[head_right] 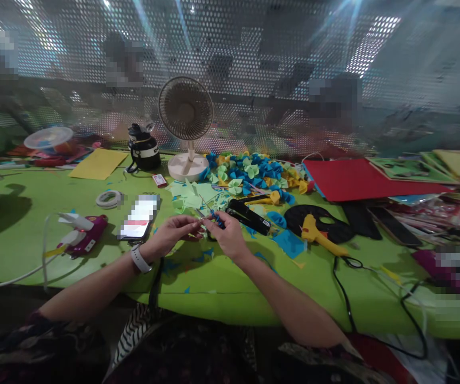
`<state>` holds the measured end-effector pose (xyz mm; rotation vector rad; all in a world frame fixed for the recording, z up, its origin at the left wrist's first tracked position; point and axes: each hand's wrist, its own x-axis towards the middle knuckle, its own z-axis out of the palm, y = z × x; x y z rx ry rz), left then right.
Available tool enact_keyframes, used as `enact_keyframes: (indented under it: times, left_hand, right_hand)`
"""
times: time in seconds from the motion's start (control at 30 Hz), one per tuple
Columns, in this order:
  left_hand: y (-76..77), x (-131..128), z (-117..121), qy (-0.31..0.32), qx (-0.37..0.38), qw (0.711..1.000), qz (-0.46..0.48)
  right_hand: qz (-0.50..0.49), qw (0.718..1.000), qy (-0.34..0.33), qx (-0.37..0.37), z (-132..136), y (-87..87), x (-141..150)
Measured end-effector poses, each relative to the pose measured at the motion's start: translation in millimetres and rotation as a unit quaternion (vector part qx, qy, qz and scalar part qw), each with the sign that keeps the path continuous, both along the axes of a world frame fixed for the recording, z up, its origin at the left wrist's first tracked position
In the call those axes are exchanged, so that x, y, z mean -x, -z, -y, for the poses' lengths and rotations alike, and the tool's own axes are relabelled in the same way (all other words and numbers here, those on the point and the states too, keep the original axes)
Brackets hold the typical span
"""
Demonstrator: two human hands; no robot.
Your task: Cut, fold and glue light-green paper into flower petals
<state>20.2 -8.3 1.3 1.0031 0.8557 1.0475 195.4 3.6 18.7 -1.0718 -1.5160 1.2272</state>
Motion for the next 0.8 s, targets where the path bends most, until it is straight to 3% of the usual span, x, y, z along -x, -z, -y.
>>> enact_keyframes:
  times: [0.2, 0.43, 0.7, 0.8]
  left_hand:
    - [5.2, 2.0, -1.4, 0.015, -0.008, 1.000, -0.023]
    - [2.6, 3.7, 2.0, 0.034, -0.001, 0.999, -0.022]
    - [-0.8, 0.6, 2.7, 0.029, -0.001, 0.999, -0.021]
    - [-1.7, 3.4, -0.3, -0.005, 0.002, 1.000, -0.001]
  right_hand:
    - [-0.015, 0.998, 0.056, -0.017, -2.8, -3.5, -4.0]
    - [-0.040, 0.996, 0.070, -0.027, -5.2, -3.6, -5.6]
    - [-0.001, 0.998, 0.050, -0.041, -1.0, -4.3, -2.5]
    - [0.043, 0.997, 0.022, -0.066, -0.8, -6.9, -5.1]
